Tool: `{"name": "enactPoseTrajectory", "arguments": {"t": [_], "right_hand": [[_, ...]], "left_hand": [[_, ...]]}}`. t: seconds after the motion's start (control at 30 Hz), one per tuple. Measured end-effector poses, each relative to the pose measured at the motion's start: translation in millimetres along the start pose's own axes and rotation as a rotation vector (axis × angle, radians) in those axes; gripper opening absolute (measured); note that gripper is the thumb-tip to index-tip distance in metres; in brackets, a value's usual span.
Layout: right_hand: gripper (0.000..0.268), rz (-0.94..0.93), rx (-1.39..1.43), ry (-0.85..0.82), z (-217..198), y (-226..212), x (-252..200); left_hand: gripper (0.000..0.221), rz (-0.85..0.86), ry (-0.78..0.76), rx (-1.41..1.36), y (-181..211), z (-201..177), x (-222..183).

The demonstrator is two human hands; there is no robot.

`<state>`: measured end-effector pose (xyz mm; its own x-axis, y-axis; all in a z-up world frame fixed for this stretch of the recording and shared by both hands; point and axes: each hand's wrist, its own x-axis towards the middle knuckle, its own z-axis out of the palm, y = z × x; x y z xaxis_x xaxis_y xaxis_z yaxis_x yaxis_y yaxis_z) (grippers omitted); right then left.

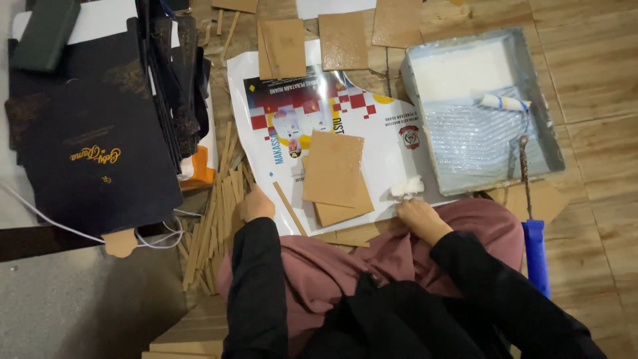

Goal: Applying white adhesive to small cardboard pieces using a paint roller and a tray.

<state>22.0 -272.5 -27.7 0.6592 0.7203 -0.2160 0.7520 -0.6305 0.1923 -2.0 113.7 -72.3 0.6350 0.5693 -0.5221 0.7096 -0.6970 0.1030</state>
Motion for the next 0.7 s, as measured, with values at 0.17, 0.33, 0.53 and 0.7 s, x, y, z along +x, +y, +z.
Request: {"name": "enactPoseTrajectory", "arguments": {"t": [0.17, 0.33, 0.53, 0.7], "right_hand": [[0.01, 0.047, 0.014, -0.022, -21, -3, -6], [0.008, 0.129, 0.157, -0.038, 33, 9, -11], [0.013, 0.546, 0.795, 0.049, -29, 13, 16], [0.026, 0.714, 1.693, 0.165, -43, 20, 81]], "left_hand": [[0.044, -0.021, -0.006, 0.018, 0, 9, -1], [0.066, -0.028, 0.12, 0.004, 31, -50, -62], [0.037, 0.254, 0.293, -0.3, 54, -79, -123], [0.029, 0.32, -0.103, -0.549, 48, -46, -99]]}}
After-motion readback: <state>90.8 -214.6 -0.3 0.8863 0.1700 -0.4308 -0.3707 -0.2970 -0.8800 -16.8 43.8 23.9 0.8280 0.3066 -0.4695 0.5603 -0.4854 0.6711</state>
